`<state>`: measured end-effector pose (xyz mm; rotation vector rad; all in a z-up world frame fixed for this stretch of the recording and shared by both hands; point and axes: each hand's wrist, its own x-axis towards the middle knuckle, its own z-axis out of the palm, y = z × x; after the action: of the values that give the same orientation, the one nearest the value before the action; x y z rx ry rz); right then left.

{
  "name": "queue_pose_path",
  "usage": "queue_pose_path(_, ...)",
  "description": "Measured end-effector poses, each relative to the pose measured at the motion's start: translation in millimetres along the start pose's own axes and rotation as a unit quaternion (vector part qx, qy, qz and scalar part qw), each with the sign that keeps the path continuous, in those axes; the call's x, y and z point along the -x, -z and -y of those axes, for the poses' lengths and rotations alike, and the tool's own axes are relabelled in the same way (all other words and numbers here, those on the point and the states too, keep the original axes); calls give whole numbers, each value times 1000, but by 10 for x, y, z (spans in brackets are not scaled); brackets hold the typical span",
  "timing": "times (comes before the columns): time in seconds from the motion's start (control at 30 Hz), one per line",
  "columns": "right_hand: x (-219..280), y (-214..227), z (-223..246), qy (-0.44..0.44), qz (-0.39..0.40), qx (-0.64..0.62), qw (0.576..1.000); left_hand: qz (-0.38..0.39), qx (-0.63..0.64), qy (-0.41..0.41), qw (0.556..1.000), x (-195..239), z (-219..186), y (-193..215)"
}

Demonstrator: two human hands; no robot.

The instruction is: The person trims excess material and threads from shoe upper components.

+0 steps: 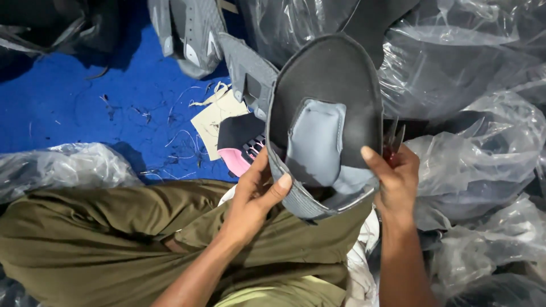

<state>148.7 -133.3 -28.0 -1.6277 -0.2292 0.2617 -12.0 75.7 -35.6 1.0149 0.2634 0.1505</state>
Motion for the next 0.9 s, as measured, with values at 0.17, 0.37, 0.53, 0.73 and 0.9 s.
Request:
queue_pose_path(0.17, -91, -138, -414, 44, -39, -38, 998, -17, 129, -14, 991, -67, 194, 114)
queue_pose_path(0.37, -134, -152, -569, 91, -64, -39, 993, -54, 27, 27, 998, -105, -33, 45)
queue_pose_path(0.53, -87, -116, -555, 111, -38, -27, 993, -52, -33, -32, 998, -176, -50, -57)
queue_pose_path(0.73, -74, -300, -113, 52, -4, -56, 997, -73, -11, -25, 997, -267, -49, -37)
queue_pose_path(0.9, -88, 117, -809, 95, 36, -141, 985, -75, -127, -63, 987, -305, -99, 0)
